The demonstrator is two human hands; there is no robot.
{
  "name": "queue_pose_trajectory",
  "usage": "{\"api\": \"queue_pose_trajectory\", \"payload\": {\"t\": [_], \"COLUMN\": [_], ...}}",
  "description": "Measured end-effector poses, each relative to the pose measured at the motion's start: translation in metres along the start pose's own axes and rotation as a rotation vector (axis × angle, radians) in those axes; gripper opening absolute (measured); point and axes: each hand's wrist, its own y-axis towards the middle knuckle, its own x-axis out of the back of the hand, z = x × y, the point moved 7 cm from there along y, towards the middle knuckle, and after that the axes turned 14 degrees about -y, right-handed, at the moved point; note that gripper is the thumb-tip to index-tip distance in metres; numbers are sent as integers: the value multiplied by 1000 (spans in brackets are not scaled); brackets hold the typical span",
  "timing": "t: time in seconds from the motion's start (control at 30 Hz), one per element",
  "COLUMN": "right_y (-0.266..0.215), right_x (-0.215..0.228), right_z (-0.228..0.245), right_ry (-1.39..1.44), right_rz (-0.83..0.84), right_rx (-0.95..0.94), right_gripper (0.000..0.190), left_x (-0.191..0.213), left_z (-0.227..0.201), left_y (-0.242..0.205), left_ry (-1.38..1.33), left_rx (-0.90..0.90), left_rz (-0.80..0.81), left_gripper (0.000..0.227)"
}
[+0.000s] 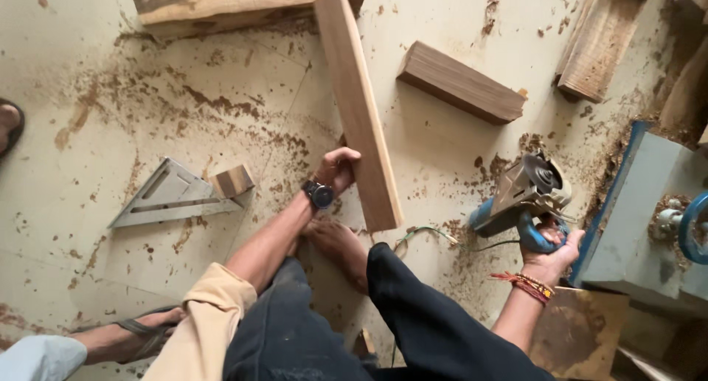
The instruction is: The person uses a circular saw to cut a wooden plank while sitting on the floor, holding the wood in place with their hands and feet and using a speed square to guide the tool.
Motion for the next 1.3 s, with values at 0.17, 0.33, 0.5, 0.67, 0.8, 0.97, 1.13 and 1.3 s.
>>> {"api": "queue_pose_trajectory", "payload": {"t": [0.17,0.33,0.5,0.67,0.8,0.97,1.13,1.3], "right_y": [-9,-11,-8,-15,-9,-9,2,-13], "right_x": [8,6,10,15,11,22,16,33], "right_z": [8,5,6,9,7,11,13,14], "right_ry": [-13,33,4,-14,8,-10,-21,70], "right_rz": [-74,-3,-51,-84,-65,-71,-50,-178], "right_rx": [12,8,21,45,25,49,83,46], "right_gripper": [73,67,70,63,66,63,61,63], "left_x": [-6,-1,24,36,11,-27,-91,-117], "left_z": [22,8,-3,-15,-34,-74,-145,-183], "left_y": [-8,-27,-27,-32,-39,-33,-35,-21], "left_ry": [-142,-53,147,630,796,1310,2060,2479], "left_rx": [123,100,37,-5,-61,75,325,780], "left_rz": [94,-14,-166,-464,-436,-271,-34,-149], "left_gripper": [83,87,93,102,111,109,78,42]}}
